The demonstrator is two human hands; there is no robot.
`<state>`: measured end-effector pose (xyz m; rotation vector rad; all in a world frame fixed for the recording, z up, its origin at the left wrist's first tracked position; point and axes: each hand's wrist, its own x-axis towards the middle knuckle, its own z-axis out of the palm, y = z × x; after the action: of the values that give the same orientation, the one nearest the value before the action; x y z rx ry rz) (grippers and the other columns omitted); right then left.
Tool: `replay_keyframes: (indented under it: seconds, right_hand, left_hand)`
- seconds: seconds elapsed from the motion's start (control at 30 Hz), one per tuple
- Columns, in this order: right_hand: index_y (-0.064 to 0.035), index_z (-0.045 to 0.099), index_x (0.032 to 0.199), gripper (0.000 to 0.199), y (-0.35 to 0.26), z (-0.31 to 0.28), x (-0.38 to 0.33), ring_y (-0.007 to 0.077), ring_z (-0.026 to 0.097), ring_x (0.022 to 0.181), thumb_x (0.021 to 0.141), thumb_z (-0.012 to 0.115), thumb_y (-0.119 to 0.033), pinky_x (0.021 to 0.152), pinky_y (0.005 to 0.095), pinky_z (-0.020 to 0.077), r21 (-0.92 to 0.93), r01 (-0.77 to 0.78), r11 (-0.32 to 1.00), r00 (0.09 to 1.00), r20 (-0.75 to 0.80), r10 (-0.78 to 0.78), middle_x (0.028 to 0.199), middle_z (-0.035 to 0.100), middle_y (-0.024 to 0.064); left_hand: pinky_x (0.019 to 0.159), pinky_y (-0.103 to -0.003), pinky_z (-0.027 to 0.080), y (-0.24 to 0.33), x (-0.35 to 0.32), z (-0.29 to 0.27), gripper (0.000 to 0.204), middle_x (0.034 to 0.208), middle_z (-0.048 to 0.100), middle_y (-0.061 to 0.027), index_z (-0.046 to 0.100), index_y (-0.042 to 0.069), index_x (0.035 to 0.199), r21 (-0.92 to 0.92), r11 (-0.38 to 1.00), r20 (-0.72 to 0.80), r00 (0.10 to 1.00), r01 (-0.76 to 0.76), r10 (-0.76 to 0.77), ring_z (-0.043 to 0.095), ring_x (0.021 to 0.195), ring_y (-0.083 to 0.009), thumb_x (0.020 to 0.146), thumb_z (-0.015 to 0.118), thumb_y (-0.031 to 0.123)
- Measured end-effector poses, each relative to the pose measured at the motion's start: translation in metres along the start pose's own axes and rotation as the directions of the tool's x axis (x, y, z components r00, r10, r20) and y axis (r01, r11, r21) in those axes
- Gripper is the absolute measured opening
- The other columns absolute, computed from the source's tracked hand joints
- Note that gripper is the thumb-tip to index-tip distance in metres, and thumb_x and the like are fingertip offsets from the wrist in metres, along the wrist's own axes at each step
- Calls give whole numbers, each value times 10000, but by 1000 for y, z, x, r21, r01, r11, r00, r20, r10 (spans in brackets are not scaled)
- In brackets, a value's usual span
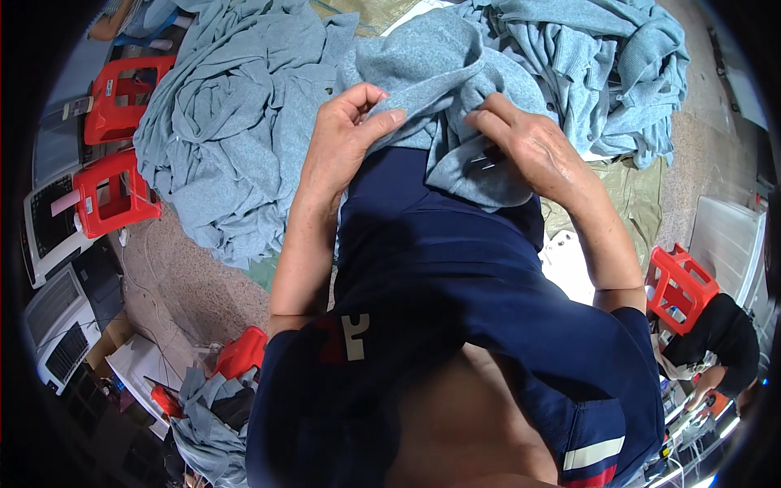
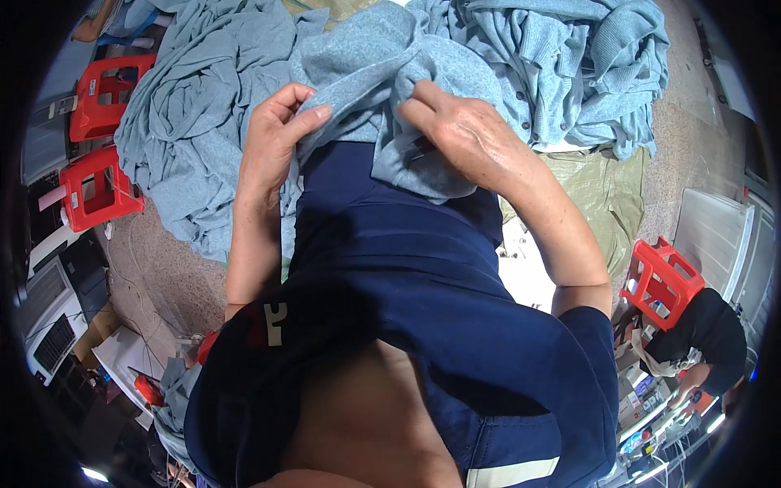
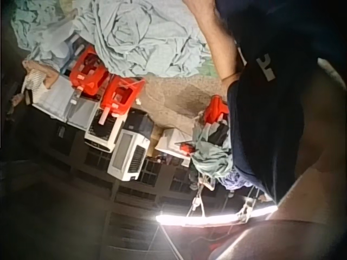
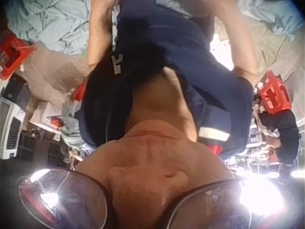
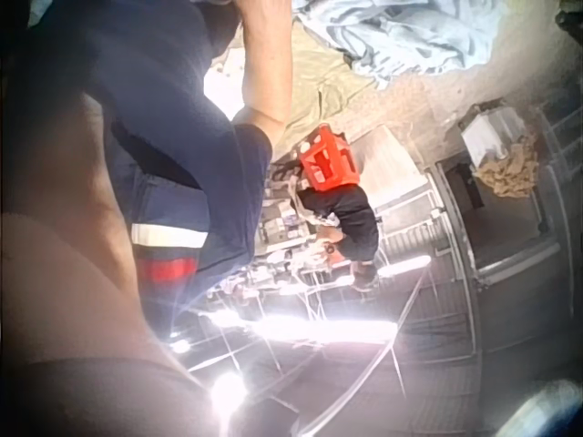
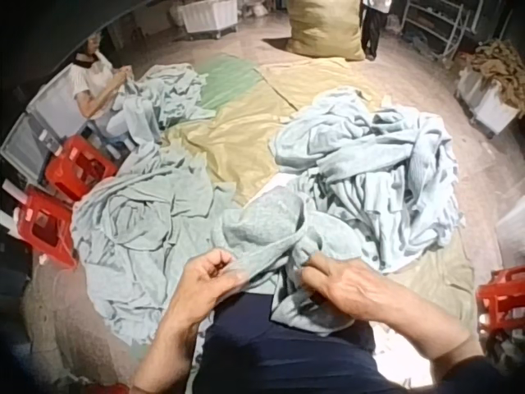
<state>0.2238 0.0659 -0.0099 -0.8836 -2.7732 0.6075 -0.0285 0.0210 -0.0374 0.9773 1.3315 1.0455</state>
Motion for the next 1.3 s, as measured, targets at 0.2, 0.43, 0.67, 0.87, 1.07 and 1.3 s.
replay_keyframes:
  seconds: [0.2,0.43,0.67,0.87,1.07,1.3]
  right_hand:
    - [-14,556,856,77,5,-5,-8,276,617,736,781,558,-31,606,349,516,-58,109,992,983,-144,-116,864,518,103]
    - [-35,673,863,137,-23,-3,0,139,603,588,735,684,-83,456,241,410,-113,407,906,684,-619,-385,800,644,57]
    - [-33,677,866,182,-33,28,-1,142,589,593,692,691,-84,467,247,416,-72,299,951,730,-625,-277,825,634,57]
    - [-23,596,896,217,-42,39,5,217,618,638,690,663,-18,518,296,492,124,286,950,794,-586,-162,820,586,84]
    - [-45,538,991,246,-57,37,12,261,627,679,776,657,-54,540,328,507,266,189,945,815,-579,1,972,582,111]
    - [-29,584,884,112,-25,56,-19,212,567,607,824,677,-48,538,312,443,390,-30,920,914,-363,183,766,567,81]
  left_hand:
    - [682,-182,396,21,-8,-8,166,782,605,30,653,33,904,-124,992,73,997,-12,21,510,730,-32,802,734,137]
    - [743,-212,434,48,-21,30,141,837,632,19,644,-11,936,-47,988,314,937,-145,152,541,796,-59,878,657,117]
    - [703,-249,455,32,-36,30,188,837,601,-76,612,-49,960,189,938,281,931,-291,232,579,771,-147,828,679,67]
    - [689,-303,502,24,-40,23,266,895,638,-107,621,-29,945,396,755,296,851,-522,433,633,783,-216,734,758,55]
    - [721,-234,479,17,-45,-7,205,880,656,-15,647,-25,945,37,982,-65,981,-183,185,603,780,-100,765,742,-8]
    - [703,-188,419,10,-41,-73,196,851,642,21,662,15,965,-34,999,-118,992,31,-35,554,746,-48,788,735,59]
